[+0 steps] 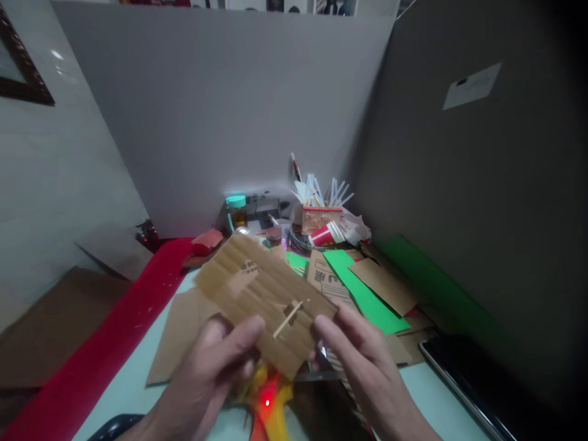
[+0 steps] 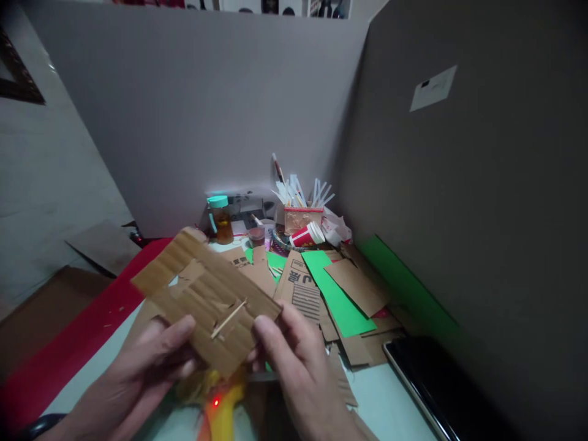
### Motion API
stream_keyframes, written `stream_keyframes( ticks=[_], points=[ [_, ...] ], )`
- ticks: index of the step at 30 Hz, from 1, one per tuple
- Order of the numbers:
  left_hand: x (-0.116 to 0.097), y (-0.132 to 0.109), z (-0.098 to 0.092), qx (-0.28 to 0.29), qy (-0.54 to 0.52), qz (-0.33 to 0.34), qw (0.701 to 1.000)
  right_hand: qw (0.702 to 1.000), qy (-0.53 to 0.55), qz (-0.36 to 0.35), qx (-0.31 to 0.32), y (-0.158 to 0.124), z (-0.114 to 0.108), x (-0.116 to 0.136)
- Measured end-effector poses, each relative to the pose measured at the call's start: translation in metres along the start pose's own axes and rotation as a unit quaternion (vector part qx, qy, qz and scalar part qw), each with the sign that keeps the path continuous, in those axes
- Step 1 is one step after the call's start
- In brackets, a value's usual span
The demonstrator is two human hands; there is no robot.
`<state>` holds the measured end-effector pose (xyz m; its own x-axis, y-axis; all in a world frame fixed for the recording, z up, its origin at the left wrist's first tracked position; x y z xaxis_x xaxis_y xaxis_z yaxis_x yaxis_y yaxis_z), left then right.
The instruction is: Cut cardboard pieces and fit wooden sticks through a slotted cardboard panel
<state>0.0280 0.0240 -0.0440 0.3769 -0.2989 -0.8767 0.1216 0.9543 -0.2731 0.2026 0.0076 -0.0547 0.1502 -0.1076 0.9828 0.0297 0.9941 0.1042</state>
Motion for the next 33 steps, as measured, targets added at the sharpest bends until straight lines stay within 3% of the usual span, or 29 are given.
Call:
stream_keyframes(
  ticks=[5,9,15,20,27,33],
  points=[
    [-0.005,0.017,-0.009,0.077,-0.043,-0.019,0.996,0.991,0.076,-0.021,-0.107,0.016,-0.024,-0.001],
    [-0.005,0.028,-0.010,0.057,-0.077,-0.052,0.994,0.988,0.093,-0.031,-0.116,0.021,-0.030,0.001],
    [-0.015,0.020,-0.001,0.072,0.001,-0.009,0.997,0.983,0.116,-0.017,-0.141,0.018,-0.032,0.007],
    [-0.020,0.018,-0.004,0.083,-0.022,0.012,0.996,0.968,0.147,-0.017,-0.202,0.021,-0.040,0.015],
    [-0.023,0.041,-0.020,0.029,-0.038,0.029,0.998,0.955,0.165,-0.066,-0.237,0.025,-0.060,0.026],
    [-0.056,0.042,-0.050,-0.063,-0.064,0.082,0.993,0.972,0.158,-0.039,-0.173,0.030,-0.051,0.020]
  ],
)
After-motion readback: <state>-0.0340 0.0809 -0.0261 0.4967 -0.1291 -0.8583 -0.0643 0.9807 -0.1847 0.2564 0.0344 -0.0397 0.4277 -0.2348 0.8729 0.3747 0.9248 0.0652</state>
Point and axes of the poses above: each hand's wrist, its own y-axis towards the middle knuckle, its own z-axis out of the palm, x = y × z, the point moved 4 cm from there along y, towards the middle knuckle, and after that the axes turned 2 degrees about -x, right-handed, at the moved point
